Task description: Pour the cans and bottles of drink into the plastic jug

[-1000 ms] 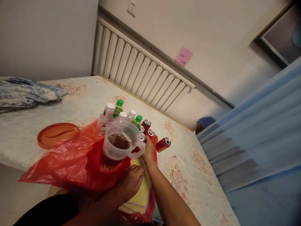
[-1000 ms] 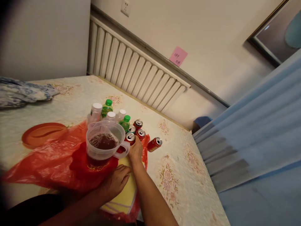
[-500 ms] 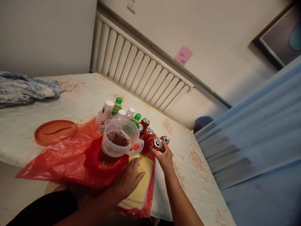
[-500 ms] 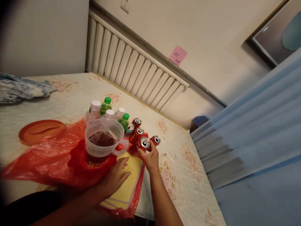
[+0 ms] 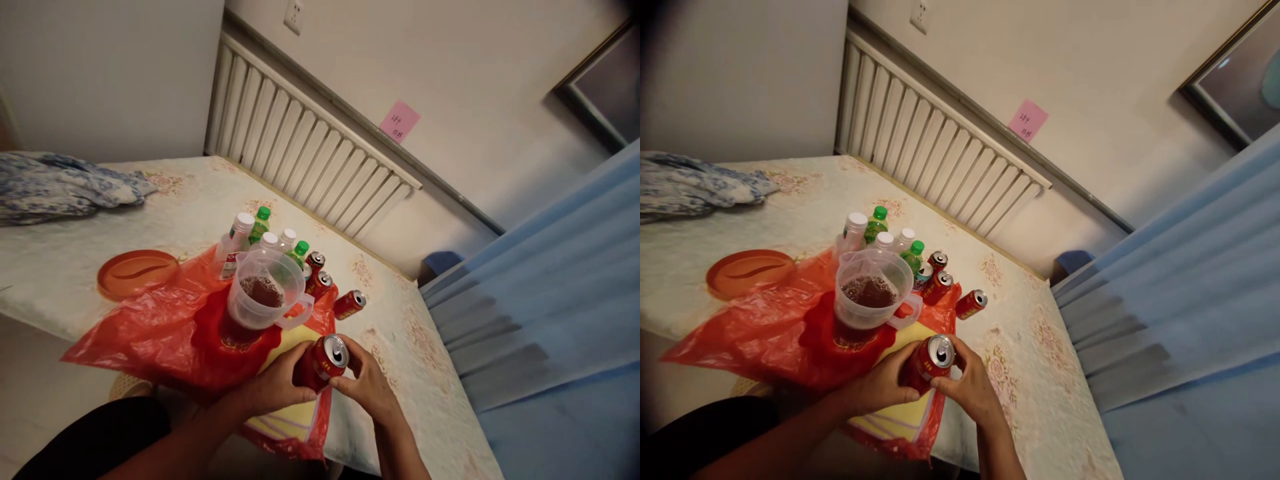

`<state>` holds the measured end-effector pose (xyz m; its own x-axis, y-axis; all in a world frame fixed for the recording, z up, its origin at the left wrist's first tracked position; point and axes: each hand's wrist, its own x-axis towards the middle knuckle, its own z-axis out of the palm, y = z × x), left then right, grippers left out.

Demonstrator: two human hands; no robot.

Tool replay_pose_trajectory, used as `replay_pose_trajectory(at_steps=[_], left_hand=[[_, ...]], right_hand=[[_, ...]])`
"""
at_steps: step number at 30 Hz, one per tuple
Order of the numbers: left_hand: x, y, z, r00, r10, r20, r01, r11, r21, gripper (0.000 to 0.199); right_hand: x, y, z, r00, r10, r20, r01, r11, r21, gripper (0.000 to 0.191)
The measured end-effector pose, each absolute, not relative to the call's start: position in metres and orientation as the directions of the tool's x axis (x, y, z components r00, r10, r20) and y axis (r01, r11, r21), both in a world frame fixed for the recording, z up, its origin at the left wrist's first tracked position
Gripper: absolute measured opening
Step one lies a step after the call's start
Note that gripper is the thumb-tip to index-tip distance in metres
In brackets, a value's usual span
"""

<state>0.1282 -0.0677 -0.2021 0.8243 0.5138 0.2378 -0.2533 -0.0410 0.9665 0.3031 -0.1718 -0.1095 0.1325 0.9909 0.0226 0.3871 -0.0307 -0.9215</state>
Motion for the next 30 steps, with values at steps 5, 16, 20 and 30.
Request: replay_pose_trajectory(at_steps=[5,16,20,30], left_hand=[[0.116,-0.066,-0.191,0.847,0.523,0.092,-0.087,-0.033,0.996,0.075],[0.101,-0.067,-0.191,0.903,0.428,0.029,0.030,-0.130,0.991,0.076],[0.098,-0.063,-0.193,0.923,0.381,0.043,0.003,-0.118,0.993,0.081],[0.084,-0.049,-0.192,0.945,0.320,0.068,-0.060,-0.037,0.998,0.091]], right_hand=[[0.318,-0.155,-0.110,0.219,0.972,0.080,0.194,0.037,-0.980,0.072],[0.275,-0.072,-0.124,0.076,0.987,0.142,0.131,0.131,-0.983,0.042],[0.256,-0.057,-0.130,-0.013,0.987,0.158,0.033,0.158,-0.987,0.044],[0.234,-0.041,-0.119,0.157,0.971,0.180,-0.225,0.213,-0.951,0.043]])
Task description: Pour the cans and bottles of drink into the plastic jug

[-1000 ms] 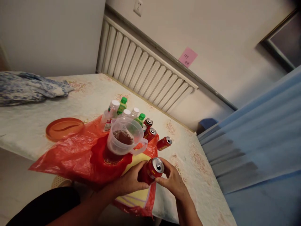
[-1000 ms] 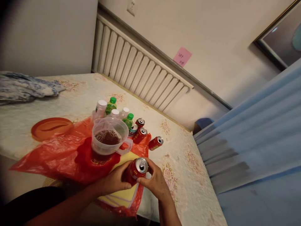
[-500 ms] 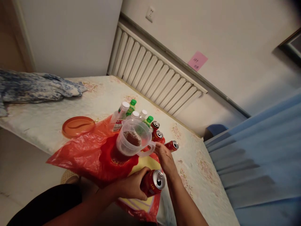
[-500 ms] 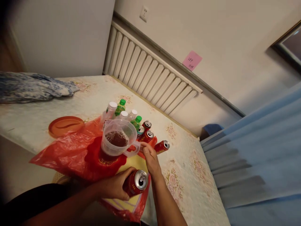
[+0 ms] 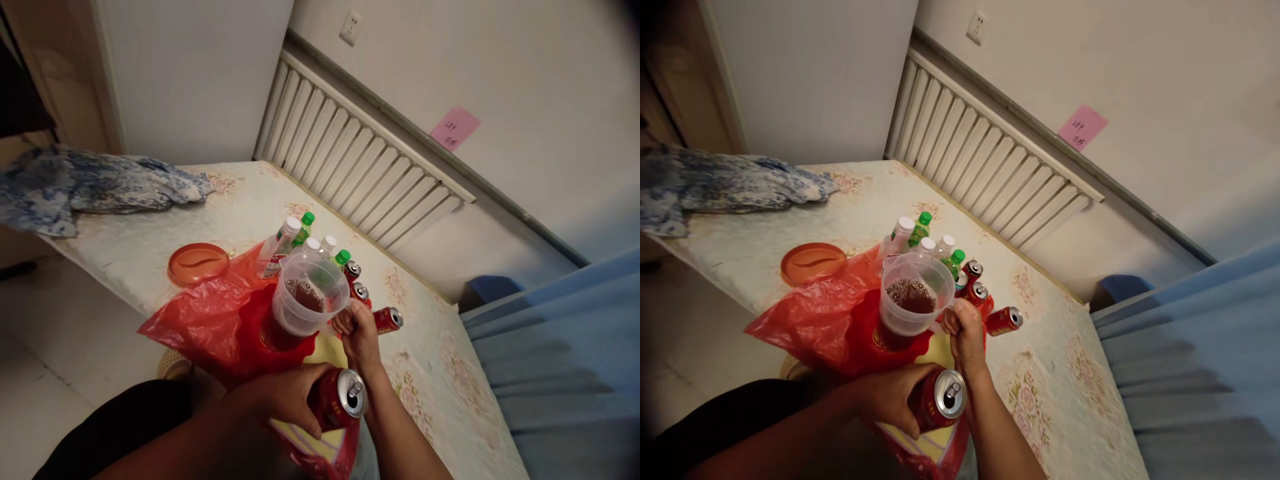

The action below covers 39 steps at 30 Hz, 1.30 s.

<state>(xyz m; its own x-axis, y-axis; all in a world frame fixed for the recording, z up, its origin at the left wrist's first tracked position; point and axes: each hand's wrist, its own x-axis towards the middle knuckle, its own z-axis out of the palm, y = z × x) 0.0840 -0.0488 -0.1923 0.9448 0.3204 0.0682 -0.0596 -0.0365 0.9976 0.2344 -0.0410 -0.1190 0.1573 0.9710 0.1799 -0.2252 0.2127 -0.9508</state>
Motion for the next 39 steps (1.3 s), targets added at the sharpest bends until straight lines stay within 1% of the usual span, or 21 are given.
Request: replay_pose_trajectory(at_steps=[4,9,14,19,21,23,27,29,34,39], left_hand=[[0.079,-0.045,-0.186,0.948,0.316,0.040,-0.020,-0.067,0.998,0.094],[0.076,-0.042,-0.178,0.952,0.305,0.022,0.013,-0.110,0.994,0.090],[0.069,-0.035,-0.176,0.940,0.335,0.059,-0.051,-0.032,0.998,0.083],[0.061,-0.024,-0.171,0.912,0.397,0.104,-0.115,0.006,0.993,0.077],[0.059,-0.020,-0.168,0.887,0.449,0.109,-0.115,-0.014,0.993,0.072],[0.057,-0.015,-0.166,0.848,0.517,0.120,-0.098,-0.071,0.993,0.069],[0.056,-0.004,-0.170,0.747,0.642,0.173,-0.047,-0.208,0.977,0.072],[0.057,0.000,-0.173,0.706,0.683,0.188,-0.036,-0.230,0.973,0.070],[0.058,0.008,-0.176,0.650,0.734,0.195,-0.032,-0.230,0.973,0.065],[0.055,0.012,-0.177,0.624,0.752,0.212,-0.027,-0.251,0.968,0.063]], right_hand=[[0.236,-0.044,-0.100,0.259,0.950,0.177,-0.196,0.231,-0.953,0.043],[0.250,-0.056,-0.064,0.331,0.910,0.250,-0.082,0.292,-0.953,0.045],[0.273,-0.070,-0.026,0.379,0.862,0.336,0.033,0.350,-0.936,0.049],[0.295,-0.091,0.002,0.470,0.820,0.327,0.044,0.348,-0.937,0.047],[0.304,-0.101,0.009,0.502,0.812,0.299,0.037,0.325,-0.945,0.046],[0.312,-0.111,0.012,0.514,0.816,0.263,0.037,0.285,-0.958,0.046],[0.329,-0.129,0.012,0.514,0.835,0.198,0.058,0.196,-0.979,0.046],[0.337,-0.136,0.009,0.501,0.848,0.173,0.079,0.155,-0.985,0.047],[0.347,-0.151,-0.001,0.436,0.891,0.127,0.162,0.062,-0.985,0.050],[0.341,-0.157,-0.008,0.401,0.914,0.067,0.175,-0.004,-0.985,0.053]])
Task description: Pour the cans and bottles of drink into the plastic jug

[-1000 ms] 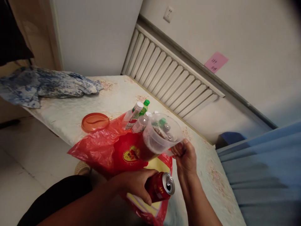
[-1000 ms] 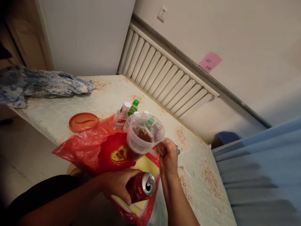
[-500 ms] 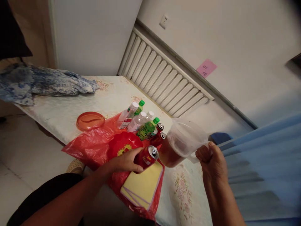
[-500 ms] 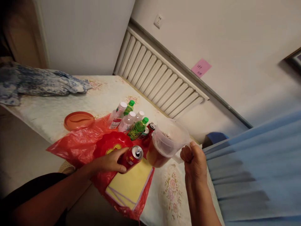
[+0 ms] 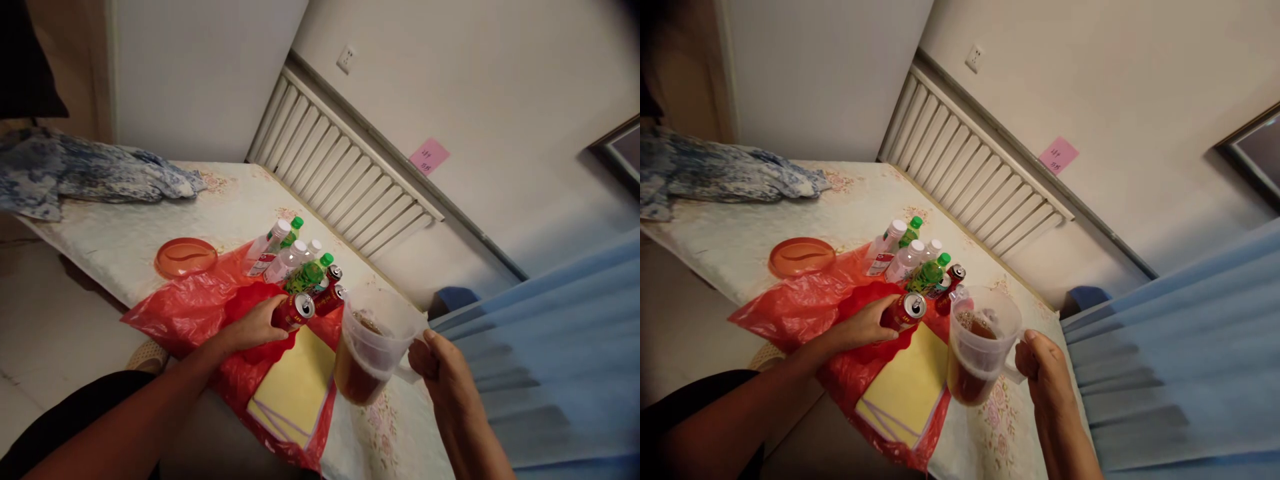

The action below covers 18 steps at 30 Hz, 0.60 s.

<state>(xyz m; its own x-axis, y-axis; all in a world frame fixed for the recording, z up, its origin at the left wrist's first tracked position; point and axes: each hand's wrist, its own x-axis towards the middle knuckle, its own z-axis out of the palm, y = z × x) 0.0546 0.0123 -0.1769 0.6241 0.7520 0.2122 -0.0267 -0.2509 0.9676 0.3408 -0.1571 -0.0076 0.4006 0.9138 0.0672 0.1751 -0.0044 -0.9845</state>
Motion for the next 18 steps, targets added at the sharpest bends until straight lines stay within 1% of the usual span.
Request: replay_pose_trajectory(at_steps=[4,18], left_hand=[[0.054,0.015,-0.180,0.609,0.765,0.211,-0.019,-0.252,0.968,0.059],[0.055,0.019,-0.185,0.607,0.772,0.189,0.005,-0.242,0.970,0.063]], right_hand=[[0.331,-0.157,-0.010,0.381,0.924,0.035,0.214,-0.052,-0.975,0.054],[0.311,-0.146,-0.008,0.315,0.949,-0.016,0.302,-0.117,-0.946,0.057]])
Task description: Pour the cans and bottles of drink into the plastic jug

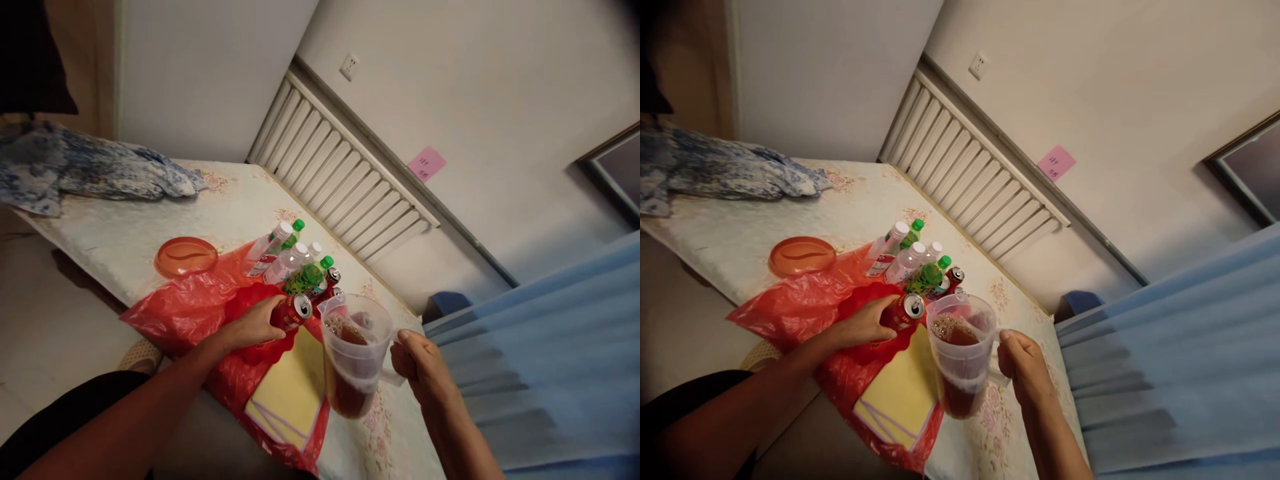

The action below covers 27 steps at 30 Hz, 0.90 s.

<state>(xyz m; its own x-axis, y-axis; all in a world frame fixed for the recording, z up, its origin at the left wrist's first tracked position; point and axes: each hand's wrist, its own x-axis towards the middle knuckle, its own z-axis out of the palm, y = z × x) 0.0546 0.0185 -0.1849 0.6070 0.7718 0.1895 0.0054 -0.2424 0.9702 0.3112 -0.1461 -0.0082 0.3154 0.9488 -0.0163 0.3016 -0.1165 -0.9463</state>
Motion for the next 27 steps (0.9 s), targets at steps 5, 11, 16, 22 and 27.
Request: replay_pose_trajectory(at_steps=[5,11,16,22,27], left_hand=[[0.055,0.019,-0.185,0.604,0.773,0.194,-0.006,-0.239,0.971,0.064],[0.053,0.018,-0.181,0.611,0.768,0.192,0.002,-0.244,0.970,0.061],[0.051,0.017,-0.179,0.625,0.753,0.205,-0.034,-0.236,0.971,0.061],[0.050,0.017,-0.179,0.617,0.761,0.200,-0.023,-0.236,0.971,0.062],[0.052,0.019,-0.180,0.618,0.763,0.191,-0.018,-0.229,0.973,0.063]], right_hand=[[0.310,-0.143,-0.007,0.343,0.939,-0.018,0.337,-0.141,-0.931,0.058],[0.310,-0.140,-0.006,0.343,0.939,-0.018,0.390,-0.160,-0.907,0.059],[0.309,-0.137,-0.004,0.321,0.947,-0.027,0.403,-0.162,-0.901,0.058],[0.303,-0.131,0.000,0.307,0.951,-0.042,0.424,-0.176,-0.888,0.059],[0.302,-0.128,0.001,0.298,0.954,-0.042,0.458,-0.182,-0.870,0.058]])
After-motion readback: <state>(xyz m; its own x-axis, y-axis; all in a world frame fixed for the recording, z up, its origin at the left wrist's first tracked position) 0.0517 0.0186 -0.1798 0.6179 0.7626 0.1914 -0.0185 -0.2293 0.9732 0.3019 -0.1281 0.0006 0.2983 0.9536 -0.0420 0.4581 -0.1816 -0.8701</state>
